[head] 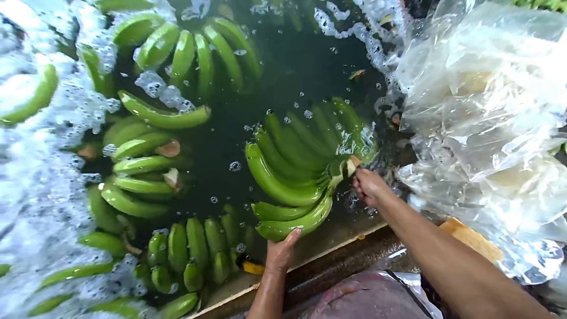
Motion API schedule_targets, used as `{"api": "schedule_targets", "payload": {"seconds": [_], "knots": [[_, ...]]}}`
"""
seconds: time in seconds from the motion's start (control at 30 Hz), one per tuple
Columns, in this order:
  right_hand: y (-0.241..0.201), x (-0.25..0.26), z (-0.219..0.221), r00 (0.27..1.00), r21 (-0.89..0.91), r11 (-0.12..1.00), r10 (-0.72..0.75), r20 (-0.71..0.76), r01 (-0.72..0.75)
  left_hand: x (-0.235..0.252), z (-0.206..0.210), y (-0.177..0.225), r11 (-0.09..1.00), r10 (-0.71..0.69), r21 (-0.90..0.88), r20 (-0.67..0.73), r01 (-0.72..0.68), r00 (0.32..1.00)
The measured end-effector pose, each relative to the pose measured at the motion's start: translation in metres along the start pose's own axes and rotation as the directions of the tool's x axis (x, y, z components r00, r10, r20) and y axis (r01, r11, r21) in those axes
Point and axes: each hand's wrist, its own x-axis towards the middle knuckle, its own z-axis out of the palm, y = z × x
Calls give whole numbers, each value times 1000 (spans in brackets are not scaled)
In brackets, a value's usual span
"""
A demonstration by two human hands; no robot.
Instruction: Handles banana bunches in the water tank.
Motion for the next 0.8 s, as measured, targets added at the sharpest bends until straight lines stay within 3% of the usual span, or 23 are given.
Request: {"api": "schedule_targets", "payload": {"seconds": [0.03,0.07,0.13,0.17,0.23,0.27,0.33,0.4,0.5,0.63,0.7,0.8], "knots": [[7,-10,-16,990,104,994,-4,142,-11,3,-6,1,1000,6,9,2,-6,1000],[13,-22,-35,967,89,996,-35,251,13,4,-12,3,1000,8,17,6,-8,1000],[25,-42,-73,959,-294,943,-77,272,159,5,-23,8,999,-13,30,14,12,1000],[32,-46,-91,963,-551,802,-106,246,230,10,-28,13,999,-22,36,27,21,999],[59,-55,-120,938,-758,561,-276,207,333,23,-38,19,998,-36,55,42,33,998],[79,-62,-130,882,-773,490,-434,185,403,29,-41,22,997,-37,74,19,35,999],[117,-75,-135,673,-756,353,-723,153,552,37,-35,27,988,-41,140,-109,57,993],[149,-88,-127,558,-704,308,-816,150,640,44,-22,31,991,-64,103,-214,88,975],[186,-94,-113,532,-654,334,-838,124,679,38,10,26,976,-212,-26,-300,214,930],[212,-91,-113,471,-675,275,-874,122,685,14,49,18,885,-462,0,-141,466,876],[220,-93,-115,461,-703,233,-875,151,672,19,66,15,864,-494,59,-93,500,864],[226,-96,-117,451,-706,207,-875,175,677,38,86,19,854,-498,94,-135,512,856]]}}
